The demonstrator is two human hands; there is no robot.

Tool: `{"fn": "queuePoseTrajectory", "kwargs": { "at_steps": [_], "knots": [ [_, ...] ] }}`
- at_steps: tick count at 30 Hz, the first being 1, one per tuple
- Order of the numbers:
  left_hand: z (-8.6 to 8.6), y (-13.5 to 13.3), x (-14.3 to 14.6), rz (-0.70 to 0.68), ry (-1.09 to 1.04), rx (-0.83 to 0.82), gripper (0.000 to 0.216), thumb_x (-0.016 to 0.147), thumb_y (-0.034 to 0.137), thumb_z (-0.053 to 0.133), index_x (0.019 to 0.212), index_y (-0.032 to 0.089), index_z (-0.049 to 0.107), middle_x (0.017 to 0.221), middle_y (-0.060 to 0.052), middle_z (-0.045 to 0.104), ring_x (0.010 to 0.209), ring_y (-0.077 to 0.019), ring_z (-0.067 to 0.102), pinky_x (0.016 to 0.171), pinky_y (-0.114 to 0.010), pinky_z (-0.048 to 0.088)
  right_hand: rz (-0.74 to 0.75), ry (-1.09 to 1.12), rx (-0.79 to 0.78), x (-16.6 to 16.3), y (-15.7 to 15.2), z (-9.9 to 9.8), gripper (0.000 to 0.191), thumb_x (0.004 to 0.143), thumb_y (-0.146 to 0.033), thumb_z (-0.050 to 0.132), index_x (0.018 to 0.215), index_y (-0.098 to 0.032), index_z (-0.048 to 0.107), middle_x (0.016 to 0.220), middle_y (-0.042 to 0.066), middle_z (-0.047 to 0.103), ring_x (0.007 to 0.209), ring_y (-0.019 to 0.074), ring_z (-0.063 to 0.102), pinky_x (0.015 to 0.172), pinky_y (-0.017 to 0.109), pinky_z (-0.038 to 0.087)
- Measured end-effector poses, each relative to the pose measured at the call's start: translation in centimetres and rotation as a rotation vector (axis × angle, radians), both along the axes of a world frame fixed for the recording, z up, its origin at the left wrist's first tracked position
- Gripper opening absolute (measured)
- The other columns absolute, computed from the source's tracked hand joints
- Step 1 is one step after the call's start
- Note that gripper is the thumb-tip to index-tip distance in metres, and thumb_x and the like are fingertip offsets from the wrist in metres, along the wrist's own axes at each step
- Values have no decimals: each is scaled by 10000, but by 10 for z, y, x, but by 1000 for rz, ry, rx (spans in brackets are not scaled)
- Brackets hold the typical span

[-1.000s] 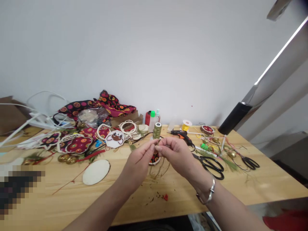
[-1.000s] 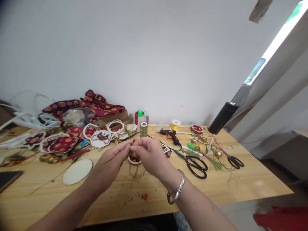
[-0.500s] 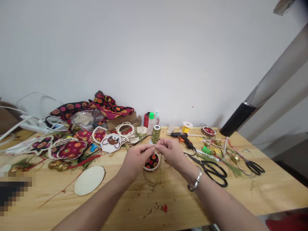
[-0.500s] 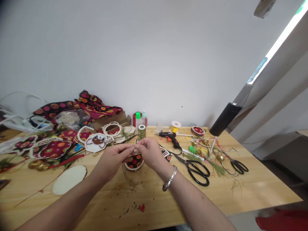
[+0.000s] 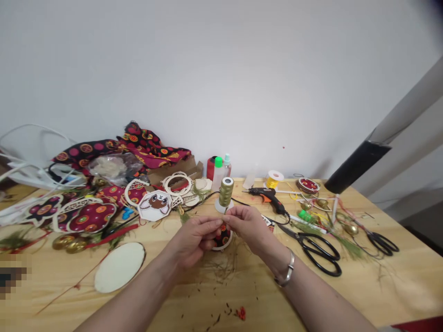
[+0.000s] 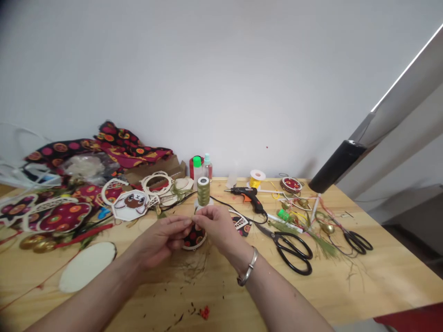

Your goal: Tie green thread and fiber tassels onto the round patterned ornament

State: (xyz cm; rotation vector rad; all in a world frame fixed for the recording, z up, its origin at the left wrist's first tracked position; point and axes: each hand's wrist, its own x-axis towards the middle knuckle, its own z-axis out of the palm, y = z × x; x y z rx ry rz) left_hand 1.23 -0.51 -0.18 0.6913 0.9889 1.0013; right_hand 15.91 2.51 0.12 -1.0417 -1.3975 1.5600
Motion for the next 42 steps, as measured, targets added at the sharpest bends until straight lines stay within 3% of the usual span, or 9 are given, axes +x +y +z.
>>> {"fn": "queuePoseTrajectory", "kwargs": {
  "at_steps": [12, 26, 31, 37, 42],
  "knots": [
    [1, -3, -1, -65, -94, -91, 147, 605, 215, 754, 644, 99, 673, 522, 7, 519, 415, -15, 293, 378, -155, 110, 84, 154, -102, 5, -8, 11, 171, 657, -248, 698, 608, -129, 586, 483, -51, 552, 422, 39, 430, 448, 178, 323],
    [2, -5, 3, 24, 16, 11, 86, 636, 195, 710, 658, 112, 704, 529, -7, 583, 435, -32, 419, 382, -142, 192, 66, 87, -73, 5, -7, 8, 158, 676, -259, 668, 627, -137, 581, 553, -21, 600, 500, 80, 529, 507, 199, 394],
    [3, -4, 4, 58, 12, 3, 90, 626, 205, 723, 621, 120, 694, 515, -3, 591, 432, -33, 424, 382, -139, 206, 15, -93, 84, 8, -8, 12, 83, 742, -207, 582, 684, -148, 586, 582, -34, 555, 531, 77, 482, 534, 198, 398],
    [5, -4, 2, 146, 28, -40, 151, 593, 238, 754, 661, 114, 700, 526, -15, 613, 414, -34, 407, 383, -146, 212, 5, -367, 396, 16, -10, 15, 182, 838, -205, 485, 964, -191, 616, 894, 35, 650, 806, 144, 568, 739, 273, 433],
    [3, -2, 1, 179, 47, -22, 166, 608, 249, 749, 685, 113, 693, 541, -13, 628, 383, -15, 351, 372, -146, 192, 4, -664, 636, 21, -13, 22, 171, 856, -209, 477, 840, -192, 646, 801, 44, 654, 732, 157, 563, 661, 269, 399]
  ]
}}
